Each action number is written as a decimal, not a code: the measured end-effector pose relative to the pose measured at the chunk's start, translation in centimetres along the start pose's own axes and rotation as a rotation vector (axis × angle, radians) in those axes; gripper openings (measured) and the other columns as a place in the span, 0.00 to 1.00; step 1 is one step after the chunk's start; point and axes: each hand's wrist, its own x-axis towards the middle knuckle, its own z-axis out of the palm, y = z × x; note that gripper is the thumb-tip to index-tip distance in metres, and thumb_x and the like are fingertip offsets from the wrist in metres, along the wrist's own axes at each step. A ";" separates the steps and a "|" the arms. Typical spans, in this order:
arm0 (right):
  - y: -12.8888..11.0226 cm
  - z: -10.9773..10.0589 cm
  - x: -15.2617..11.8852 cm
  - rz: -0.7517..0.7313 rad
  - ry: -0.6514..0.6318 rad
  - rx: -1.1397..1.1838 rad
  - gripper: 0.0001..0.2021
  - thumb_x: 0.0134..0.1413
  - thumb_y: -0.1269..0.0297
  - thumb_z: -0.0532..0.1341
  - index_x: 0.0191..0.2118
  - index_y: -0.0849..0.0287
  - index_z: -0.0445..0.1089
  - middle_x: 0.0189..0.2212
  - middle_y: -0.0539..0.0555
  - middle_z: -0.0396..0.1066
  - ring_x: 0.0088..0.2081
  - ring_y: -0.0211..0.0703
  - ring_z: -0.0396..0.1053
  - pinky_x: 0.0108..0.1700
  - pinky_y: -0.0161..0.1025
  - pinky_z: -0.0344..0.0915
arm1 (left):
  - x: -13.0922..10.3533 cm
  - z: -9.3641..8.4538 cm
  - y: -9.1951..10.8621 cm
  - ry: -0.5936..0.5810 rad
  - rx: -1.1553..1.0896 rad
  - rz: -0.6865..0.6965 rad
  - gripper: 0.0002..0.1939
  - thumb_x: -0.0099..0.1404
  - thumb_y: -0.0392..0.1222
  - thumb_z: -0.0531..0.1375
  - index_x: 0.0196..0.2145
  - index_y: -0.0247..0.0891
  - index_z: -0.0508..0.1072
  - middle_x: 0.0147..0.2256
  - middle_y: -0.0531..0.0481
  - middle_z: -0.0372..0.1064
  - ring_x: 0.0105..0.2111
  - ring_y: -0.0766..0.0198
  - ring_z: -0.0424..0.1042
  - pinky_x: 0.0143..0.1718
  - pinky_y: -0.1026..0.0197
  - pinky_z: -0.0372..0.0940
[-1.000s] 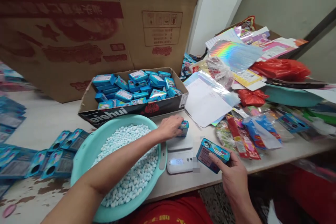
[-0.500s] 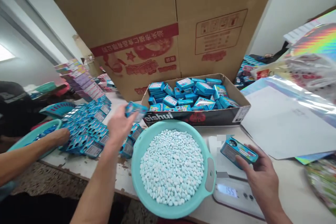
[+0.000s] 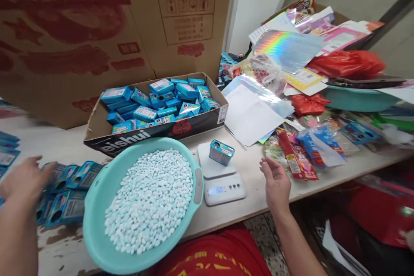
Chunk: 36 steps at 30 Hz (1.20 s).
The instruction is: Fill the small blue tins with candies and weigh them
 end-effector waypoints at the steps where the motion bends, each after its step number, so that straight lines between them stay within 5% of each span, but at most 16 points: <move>1: 0.2 -0.2 -0.1 0.007 0.010 -0.004 0.20 0.46 0.52 0.66 0.42 0.59 0.68 0.40 0.56 0.71 0.43 0.45 0.68 0.50 0.49 0.63 | -0.7 -0.5 1.1 0.070 0.043 -0.039 0.26 0.58 0.59 0.46 0.41 0.37 0.68 0.37 0.41 0.74 0.43 0.39 0.71 0.36 0.43 0.67; 3: 0.7 -0.3 -0.2 0.023 0.014 -0.005 0.21 0.44 0.51 0.67 0.42 0.59 0.68 0.40 0.56 0.71 0.42 0.45 0.68 0.50 0.50 0.63 | -2.8 -2.0 4.5 0.133 -0.003 0.098 0.30 0.61 0.63 0.44 0.49 0.39 0.67 0.46 0.44 0.72 0.46 0.44 0.70 0.40 0.47 0.66; 5: 1.0 0.0 -0.3 0.037 -0.005 -0.003 0.22 0.43 0.51 0.67 0.41 0.59 0.69 0.39 0.56 0.72 0.42 0.46 0.69 0.49 0.50 0.63 | -5.4 -3.3 9.1 0.177 -0.173 0.273 0.27 0.62 0.59 0.48 0.48 0.37 0.69 0.45 0.43 0.73 0.43 0.49 0.72 0.44 0.50 0.65; 11: 1.3 0.6 -1.0 0.025 -0.117 -0.033 0.16 0.44 0.49 0.66 0.27 0.59 0.69 0.37 0.57 0.73 0.42 0.49 0.69 0.49 0.49 0.63 | -12.0 -2.9 20.9 -0.111 -0.480 0.827 0.18 0.63 0.50 0.54 0.45 0.38 0.73 0.41 0.47 0.75 0.39 0.58 0.74 0.42 0.59 0.65; 15: 0.8 0.3 -1.4 0.008 -0.189 -0.091 0.16 0.46 0.50 0.65 0.28 0.59 0.70 0.38 0.59 0.73 0.43 0.51 0.70 0.46 0.49 0.65 | -14.3 -1.5 23.9 -0.224 -0.346 0.989 0.16 0.65 0.47 0.53 0.47 0.41 0.72 0.46 0.46 0.73 0.45 0.54 0.72 0.42 0.58 0.63; 20: 0.6 3.3 -0.8 -0.078 -0.246 -0.138 0.30 0.39 0.53 0.69 0.50 0.57 0.64 0.49 0.61 0.69 0.49 0.53 0.68 0.45 0.49 0.67 | -15.9 -0.8 24.4 -0.392 -0.419 0.962 0.16 0.64 0.48 0.54 0.46 0.40 0.73 0.44 0.45 0.74 0.39 0.54 0.73 0.40 0.57 0.62; 24: 0.4 7.1 0.0 -0.200 -0.394 -0.190 0.21 0.42 0.56 0.68 0.44 0.58 0.70 0.39 0.57 0.74 0.41 0.50 0.71 0.42 0.47 0.68 | -17.4 -0.4 23.6 -0.727 -0.814 0.720 0.14 0.60 0.47 0.59 0.42 0.39 0.74 0.37 0.46 0.74 0.37 0.56 0.72 0.37 0.58 0.62; 27: -1.0 8.5 -0.3 -0.328 -0.455 -0.193 0.13 0.47 0.59 0.65 0.40 0.57 0.71 0.36 0.55 0.74 0.40 0.48 0.70 0.45 0.48 0.66 | -19.2 -0.2 22.6 -0.961 -1.267 0.239 0.19 0.58 0.48 0.61 0.45 0.37 0.71 0.40 0.43 0.72 0.38 0.56 0.72 0.36 0.59 0.65; 31: -4.6 9.9 -2.1 -0.866 -0.510 -0.223 0.15 0.52 0.71 0.63 0.46 0.53 0.70 0.43 0.54 0.73 0.47 0.47 0.68 0.51 0.48 0.62 | -21.3 -0.3 22.1 -0.932 -1.760 -0.394 0.19 0.64 0.53 0.55 0.46 0.36 0.68 0.44 0.40 0.70 0.39 0.58 0.72 0.36 0.58 0.67; 33: -6.1 10.8 -3.3 -1.167 -0.553 -0.306 0.15 0.55 0.75 0.61 0.47 0.52 0.70 0.42 0.54 0.74 0.46 0.47 0.69 0.53 0.49 0.58 | -21.8 -0.3 22.3 -0.869 -1.923 -0.594 0.19 0.67 0.53 0.51 0.45 0.36 0.68 0.40 0.42 0.71 0.34 0.61 0.72 0.34 0.59 0.68; 36: -7.2 12.2 -4.8 -1.337 -0.580 -0.394 0.15 0.57 0.79 0.58 0.46 0.53 0.71 0.40 0.52 0.76 0.45 0.46 0.71 0.56 0.51 0.53 | -22.0 -0.4 22.7 -0.773 -2.036 -0.771 0.17 0.70 0.49 0.47 0.41 0.34 0.68 0.31 0.46 0.69 0.26 0.64 0.69 0.28 0.61 0.67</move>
